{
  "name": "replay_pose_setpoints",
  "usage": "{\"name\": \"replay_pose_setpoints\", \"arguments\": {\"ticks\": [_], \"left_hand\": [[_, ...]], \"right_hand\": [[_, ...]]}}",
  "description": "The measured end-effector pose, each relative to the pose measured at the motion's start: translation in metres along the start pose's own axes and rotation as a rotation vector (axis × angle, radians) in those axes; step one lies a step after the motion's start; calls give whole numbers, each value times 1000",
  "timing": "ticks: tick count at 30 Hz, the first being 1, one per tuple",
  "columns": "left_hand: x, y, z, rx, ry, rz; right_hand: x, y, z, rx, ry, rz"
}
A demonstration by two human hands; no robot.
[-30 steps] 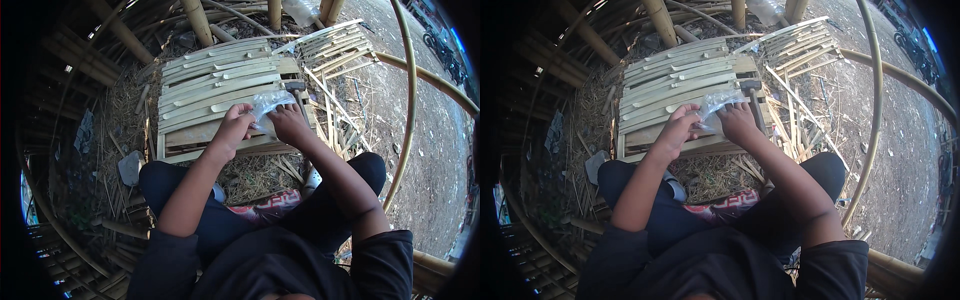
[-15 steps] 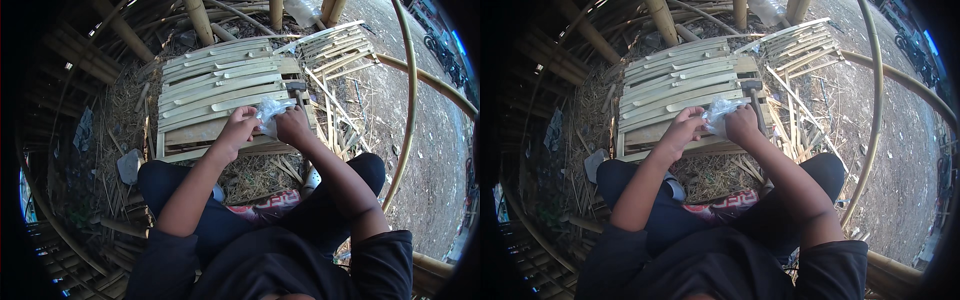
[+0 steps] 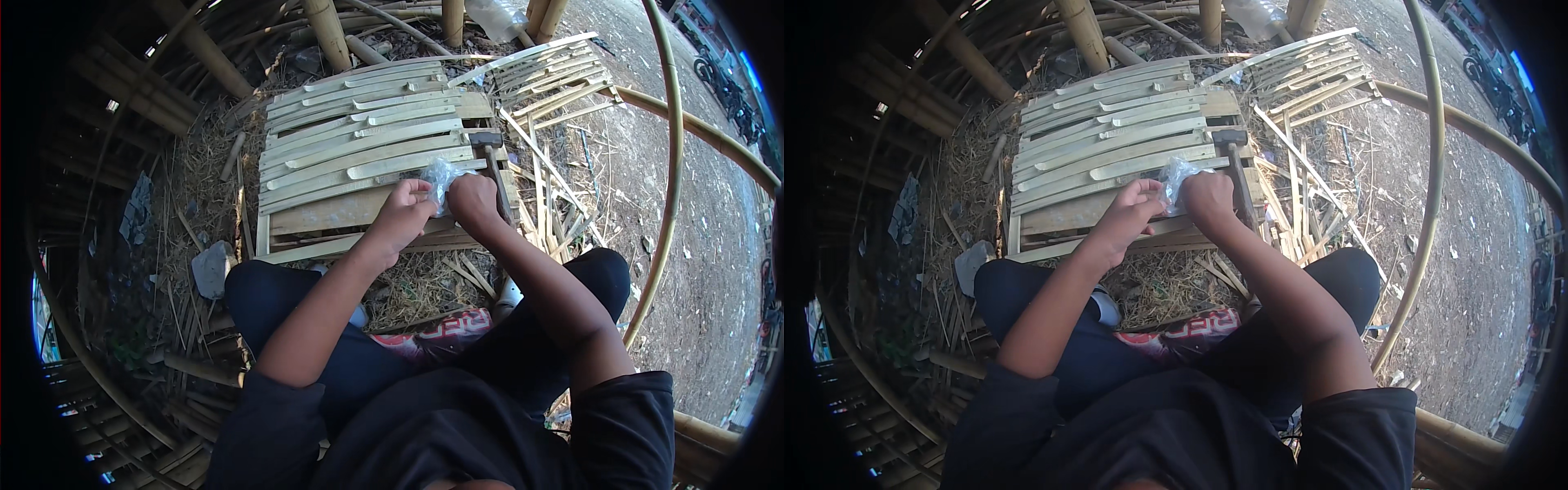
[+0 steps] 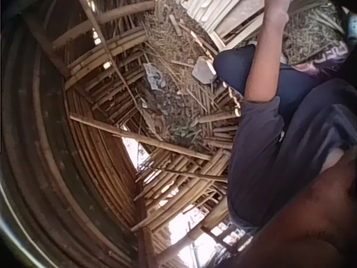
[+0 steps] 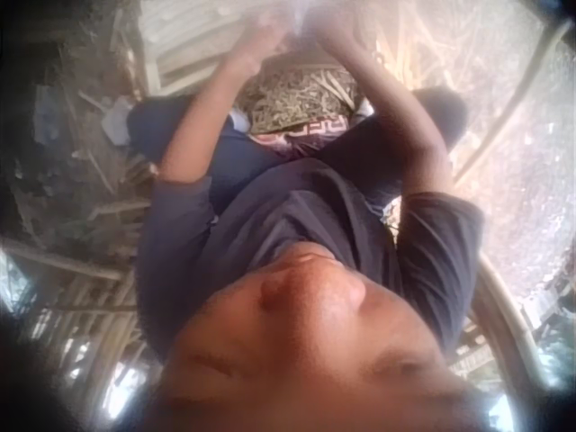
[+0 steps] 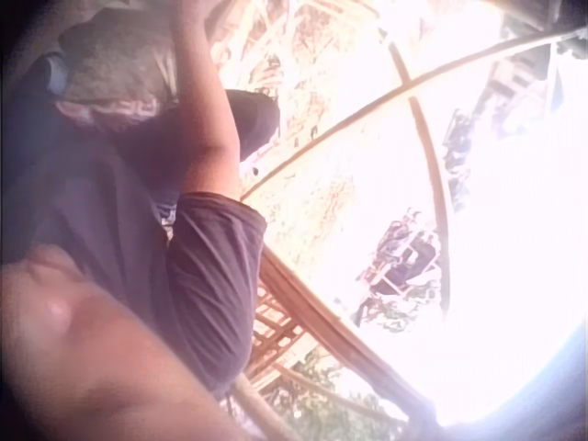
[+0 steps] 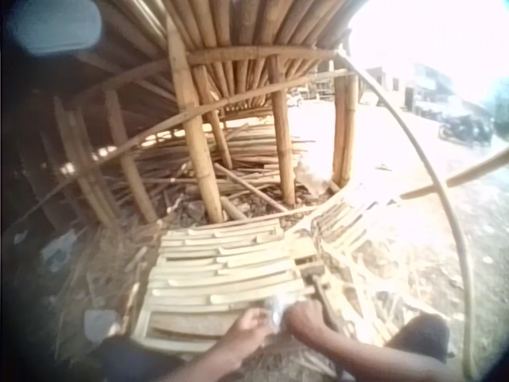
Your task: The person constructs a panel by hammering small wooden pegs into bamboo strips arranged on a frame, then retrieves more pegs from a plastic bag to continue the assembly.
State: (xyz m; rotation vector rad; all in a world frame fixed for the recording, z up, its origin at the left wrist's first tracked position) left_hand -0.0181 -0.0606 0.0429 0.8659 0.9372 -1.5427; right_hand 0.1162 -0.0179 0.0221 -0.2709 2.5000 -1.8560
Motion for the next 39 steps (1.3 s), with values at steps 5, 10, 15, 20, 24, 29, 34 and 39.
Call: {"name": "replay_pose_setpoints", "arguments": {"ticks": [5,10,15,20,24,29,34,39], "left_hand": [[-9,-7,4,2,0,33],[-23,-23,5,-79,39,94],[-62,-68,4,-197,207,292],[-98,-116,22,-333,367,466],[-105,-166,27,-473,460,465],[-103,-247,36,-726,526,535],[-100,-332,87,-1199,858,352],[-72,-369,75,-1224,766,127]], "right_hand": [[5,-9,-5,0,-94,8],[7,-37,-6,-33,-80,-220],[7,-98,-5,-74,30,-796],[3,-110,-4,-19,187,-1578],[-5,-102,-2,29,281,-1597],[1,-81,6,198,403,-1660],[15,-68,13,304,491,-1694],[17,-56,19,328,527,-1613]]}}
Point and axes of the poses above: each hand's wrist, its own z-axis away from the middle knuckle, its own y-axis out of the palm, x = y × z, the point moved 9 cm from there along -z, towards the middle knuckle, and after that the axes turned 13 degrees about -x, right-handed, at the moved point
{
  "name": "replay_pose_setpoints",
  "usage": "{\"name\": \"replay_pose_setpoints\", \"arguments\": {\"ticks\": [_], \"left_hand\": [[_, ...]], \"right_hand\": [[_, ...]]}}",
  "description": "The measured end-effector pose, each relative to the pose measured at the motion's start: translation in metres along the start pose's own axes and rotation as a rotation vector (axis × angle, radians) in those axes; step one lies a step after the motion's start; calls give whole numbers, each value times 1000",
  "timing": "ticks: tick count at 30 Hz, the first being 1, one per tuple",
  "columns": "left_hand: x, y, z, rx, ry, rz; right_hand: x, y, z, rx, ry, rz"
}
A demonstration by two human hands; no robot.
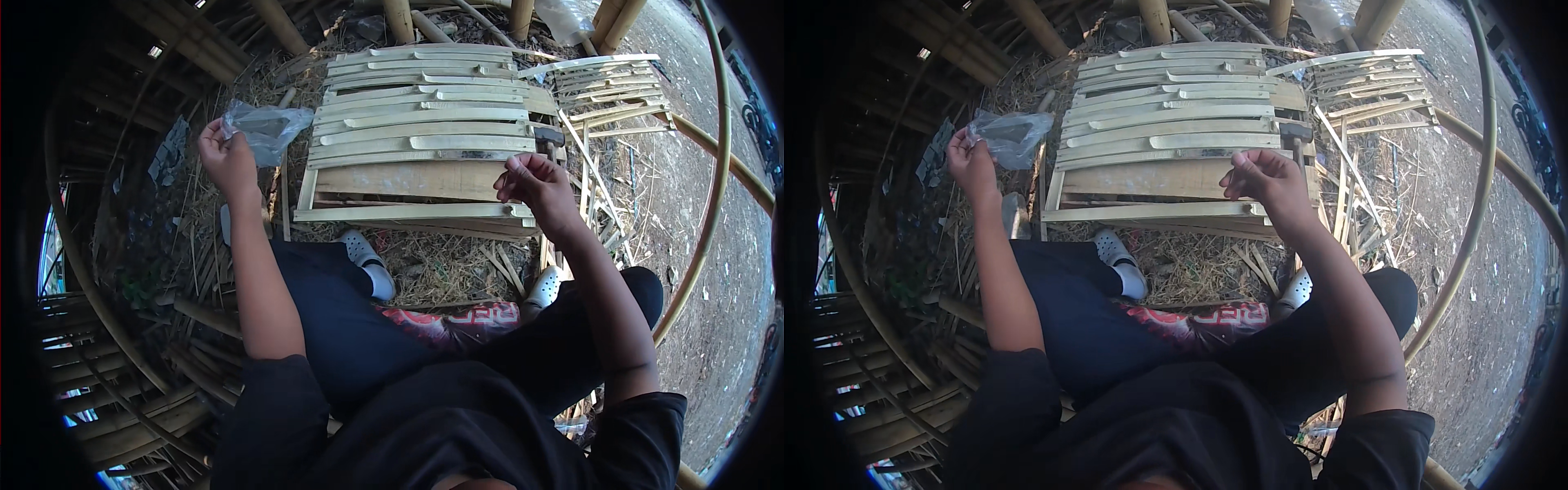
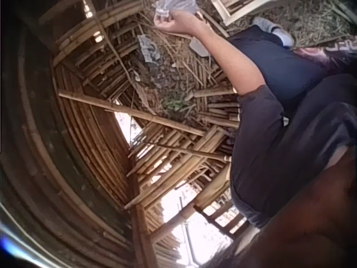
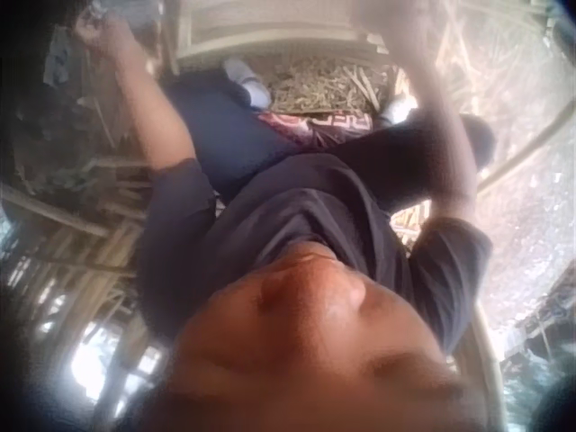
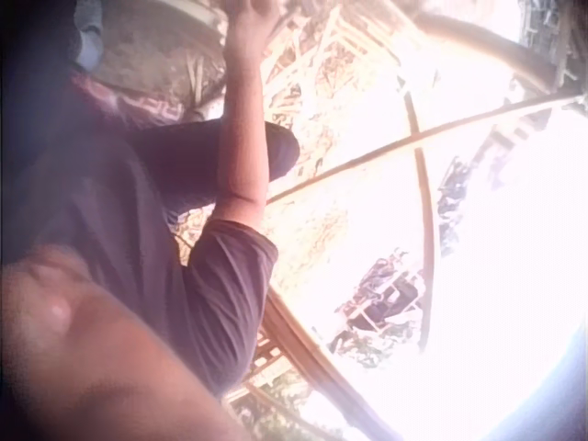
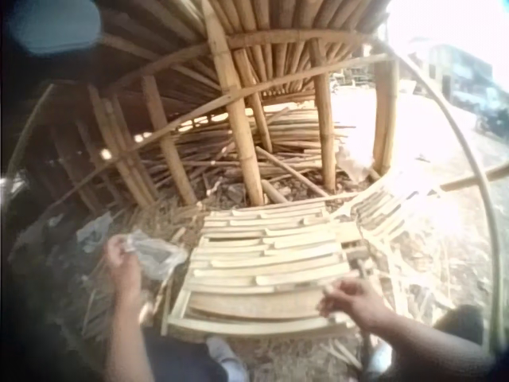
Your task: The person constructs a panel by hammering small wooden pegs into bamboo strips arranged on a frame, then retrieves more pegs from a plastic bag to continue the assembly.
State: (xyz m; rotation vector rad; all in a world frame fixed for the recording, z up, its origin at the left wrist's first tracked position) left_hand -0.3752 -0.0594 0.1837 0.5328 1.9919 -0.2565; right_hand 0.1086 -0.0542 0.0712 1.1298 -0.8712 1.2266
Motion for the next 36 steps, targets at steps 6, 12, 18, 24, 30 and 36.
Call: {"name": "replay_pose_setpoints", "arguments": {"ticks": [6,12,18,24,30,36], "left_hand": [[57,-56,-35,-17,-128,-183],[120,-71,-11,225,-390,-513],[145,-96,-1,264,-486,-607],[139,-79,26,342,-543,-677],[54,-12,56,462,104,-471],[-19,77,200,1107,-248,-229]], "right_hand": [[-12,27,1,87,-13,146],[-23,34,-2,87,9,197],[-33,43,2,135,32,213],[-39,40,5,119,44,309],[-43,47,6,145,15,278],[-42,36,2,105,-27,297]]}}
Point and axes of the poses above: each hand's wrist, its own z-axis away from the middle knuckle, its own y-axis out of the palm, x = y × z, the point moved 9 cm from there along -z, towards the middle knuckle, and after that the axes turned 13 degrees about -x, right-handed, at the moved point
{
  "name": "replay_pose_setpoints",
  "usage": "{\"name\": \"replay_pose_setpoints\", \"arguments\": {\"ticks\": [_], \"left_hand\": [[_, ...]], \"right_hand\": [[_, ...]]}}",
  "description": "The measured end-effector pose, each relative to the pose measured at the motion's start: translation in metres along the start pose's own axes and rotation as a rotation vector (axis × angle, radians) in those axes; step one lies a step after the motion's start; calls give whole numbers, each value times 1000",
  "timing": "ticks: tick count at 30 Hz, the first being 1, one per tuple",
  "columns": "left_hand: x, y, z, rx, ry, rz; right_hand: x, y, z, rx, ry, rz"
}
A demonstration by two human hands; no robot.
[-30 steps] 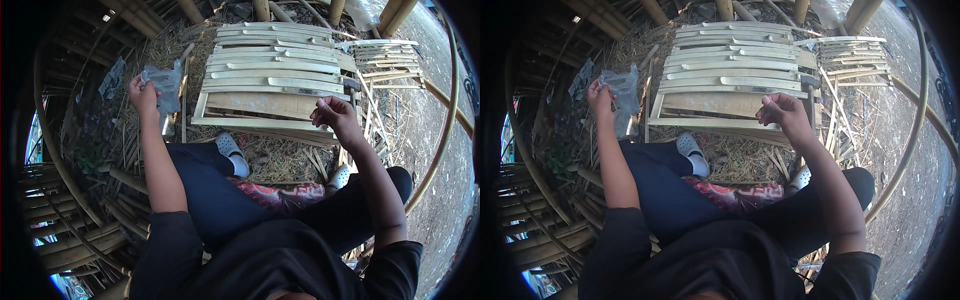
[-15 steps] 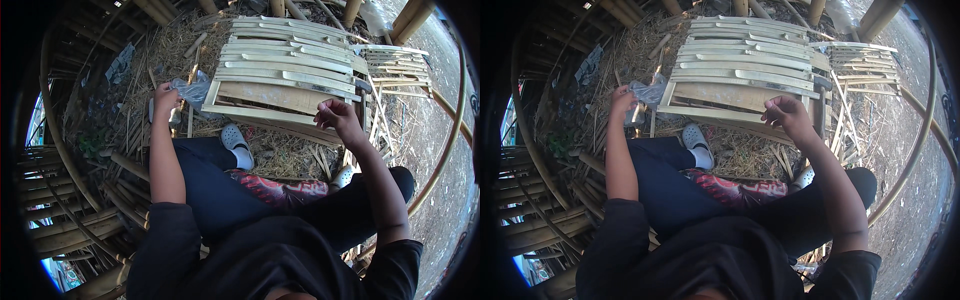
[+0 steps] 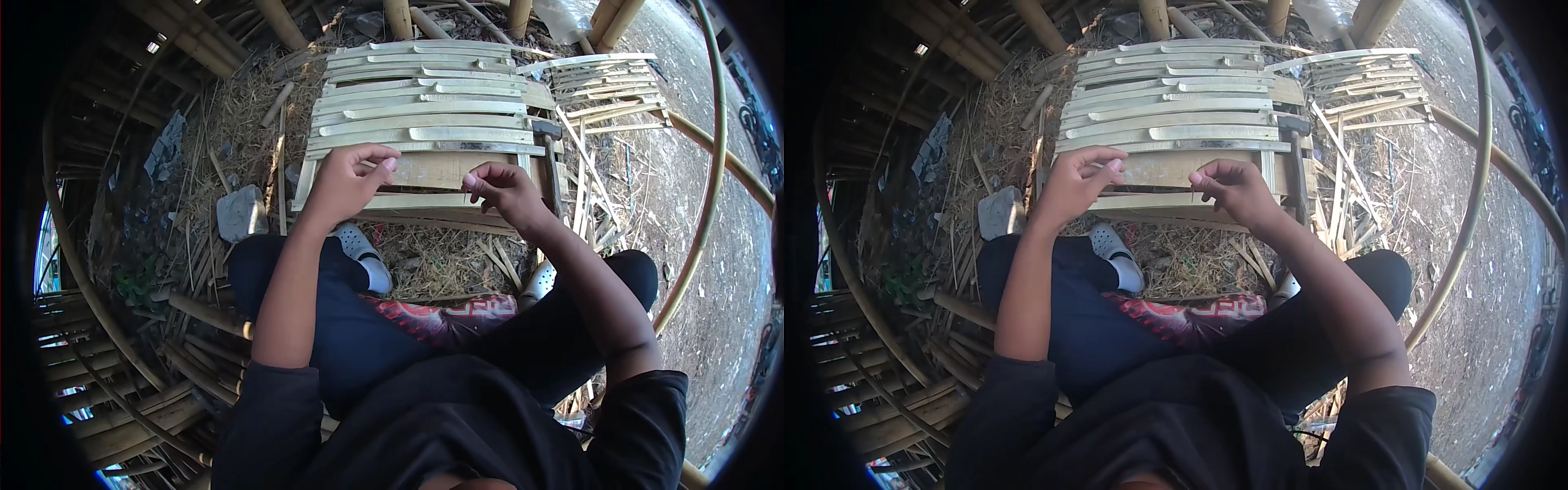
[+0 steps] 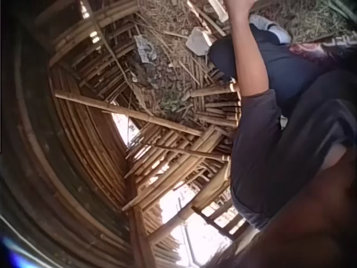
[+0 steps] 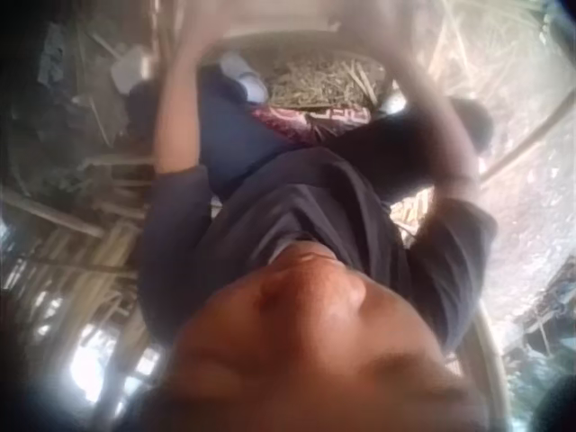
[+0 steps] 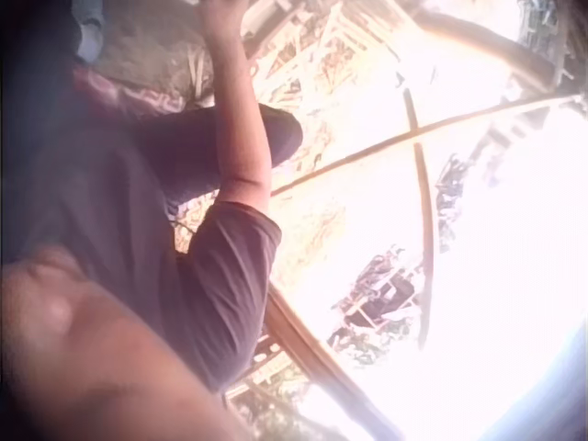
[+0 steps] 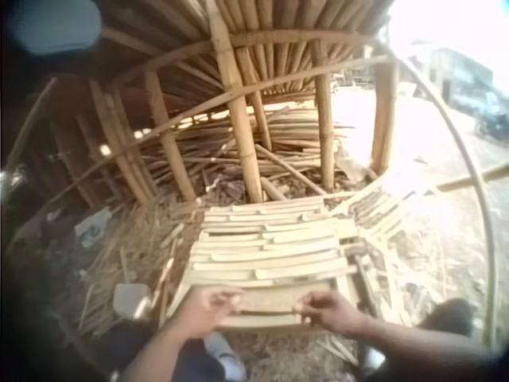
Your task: The person constructs a panel by hammering small wooden pegs into bamboo strips arranged on a frame, then retrieves more pegs from a plastic bag to continue the assembly.
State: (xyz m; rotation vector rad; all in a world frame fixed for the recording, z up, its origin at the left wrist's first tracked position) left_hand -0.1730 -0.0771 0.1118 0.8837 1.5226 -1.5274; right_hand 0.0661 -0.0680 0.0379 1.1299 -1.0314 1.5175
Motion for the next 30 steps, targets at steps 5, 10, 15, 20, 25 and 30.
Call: {"name": "replay_pose_setpoints", "arguments": {"ticks": [5,10,15,20,25,30], "left_hand": [[-20,83,12,214,-4,-3],[-33,112,8,180,20,3],[-29,132,2,185,19,36],[-24,141,-1,175,20,13],[-31,141,-11,141,84,36],[-33,137,-28,57,120,106]], "right_hand": [[4,-2,3,9,27,-13],[-1,-19,6,-84,5,-99],[-8,-40,6,-68,14,-65],[-9,-142,-14,-757,-133,927],[-68,-188,-26,-737,154,1072],[-63,-163,-22,-375,153,1166]]}}
Point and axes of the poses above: each hand's wrist, its own z-axis away from the middle knuckle, its own y-axis out of the palm, x = y × z, the point moved 9 cm from there along -z, towards the middle knuckle, and after that the axes turned 13 degrees about -x, right-handed, at the moved point
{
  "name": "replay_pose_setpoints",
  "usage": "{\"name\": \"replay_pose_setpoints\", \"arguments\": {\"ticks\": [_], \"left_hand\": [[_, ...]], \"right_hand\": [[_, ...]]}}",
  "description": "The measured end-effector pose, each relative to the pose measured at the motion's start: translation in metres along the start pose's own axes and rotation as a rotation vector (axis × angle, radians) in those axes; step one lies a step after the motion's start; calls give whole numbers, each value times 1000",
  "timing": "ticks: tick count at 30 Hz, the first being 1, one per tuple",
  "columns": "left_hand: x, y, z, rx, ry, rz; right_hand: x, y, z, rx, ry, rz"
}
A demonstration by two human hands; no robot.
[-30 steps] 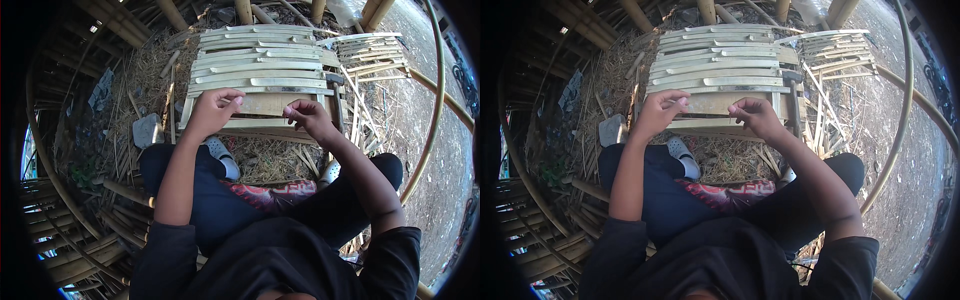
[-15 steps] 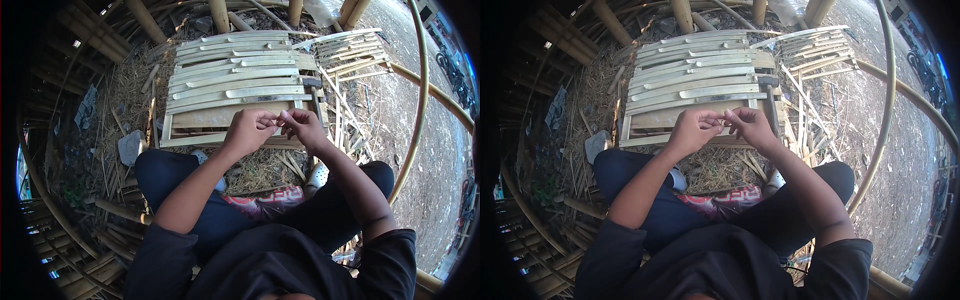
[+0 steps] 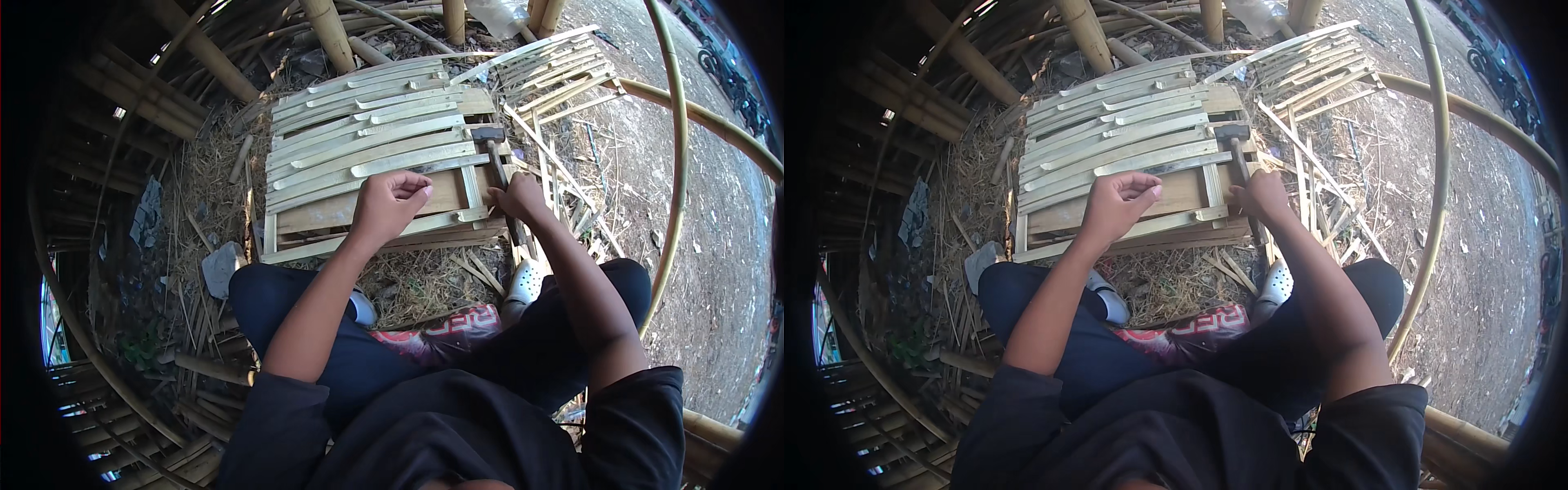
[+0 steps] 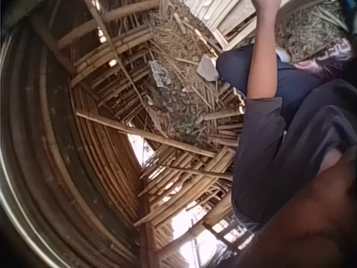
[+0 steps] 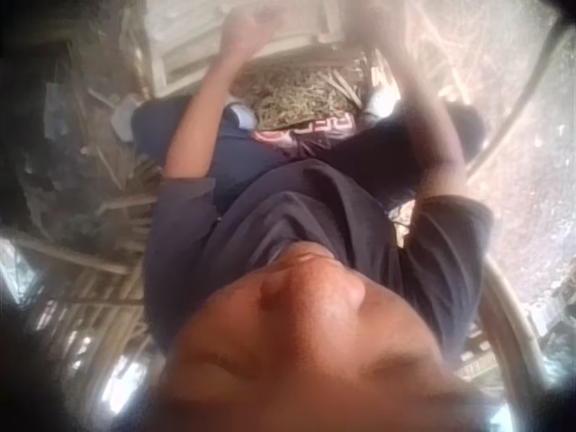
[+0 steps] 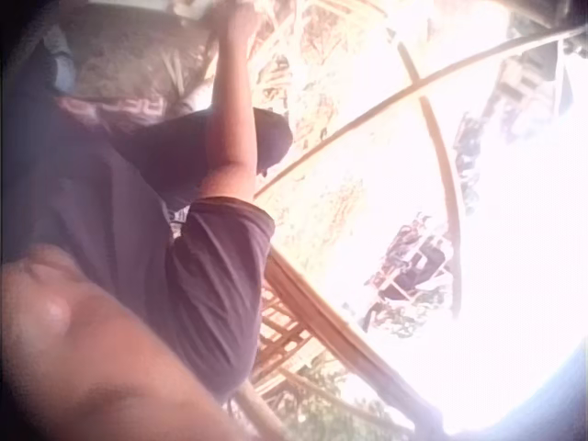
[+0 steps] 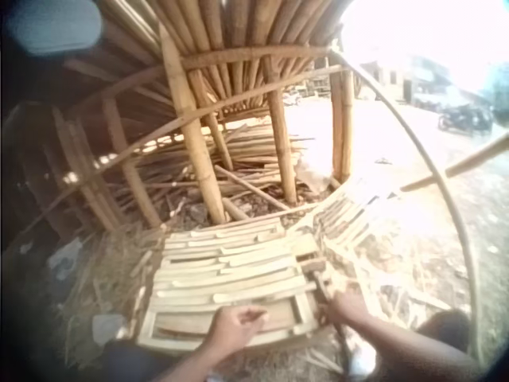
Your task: The person constructs a panel by hammering small wooden pegs into bamboo strips arranged on a frame, then retrieves more pegs from a plastic bag to continue the assembly.
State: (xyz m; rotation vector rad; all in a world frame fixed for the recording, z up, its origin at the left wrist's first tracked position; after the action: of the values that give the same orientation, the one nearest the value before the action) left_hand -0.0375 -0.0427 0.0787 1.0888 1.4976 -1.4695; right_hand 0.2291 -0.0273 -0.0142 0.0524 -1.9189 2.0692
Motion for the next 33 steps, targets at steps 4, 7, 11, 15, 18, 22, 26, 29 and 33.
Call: {"name": "replay_pose_setpoints", "arguments": {"ticks": [4,7,11,15,18,22,26,29,33], "left_hand": [[-18,23,-17,53,74,12],[-28,48,-34,100,150,-117],[-4,73,-69,43,272,-224],[-1,93,-95,-137,735,-198],[10,109,-99,-82,751,-247],[26,109,-108,-80,749,-281],[29,113,-110,-56,743,-283],[24,120,-105,-17,761,-335],[26,118,-107,-18,724,-333]], "right_hand": [[-9,1,4,-71,29,-102],[-26,0,-3,-151,137,-128],[-26,-52,8,-79,278,-258],[-54,-27,14,101,492,-796],[-59,-44,46,185,673,-930],[-82,-36,62,229,766,-941],[-103,-28,69,191,827,-978],[-109,-22,74,222,866,-988],[-100,-30,75,225,832,-1018]]}}
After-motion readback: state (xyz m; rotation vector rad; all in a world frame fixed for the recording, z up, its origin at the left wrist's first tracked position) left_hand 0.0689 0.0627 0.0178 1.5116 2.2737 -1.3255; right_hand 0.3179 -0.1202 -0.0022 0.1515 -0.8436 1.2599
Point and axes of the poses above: each hand's wrist, its own z-axis away from the middle knuckle, its own y-axis out of the palm, x = y × z, the point moved 9 cm from there along -z, towards the middle knuckle, and after that the axes turned 13 degrees about -x, right-handed, at the moved point
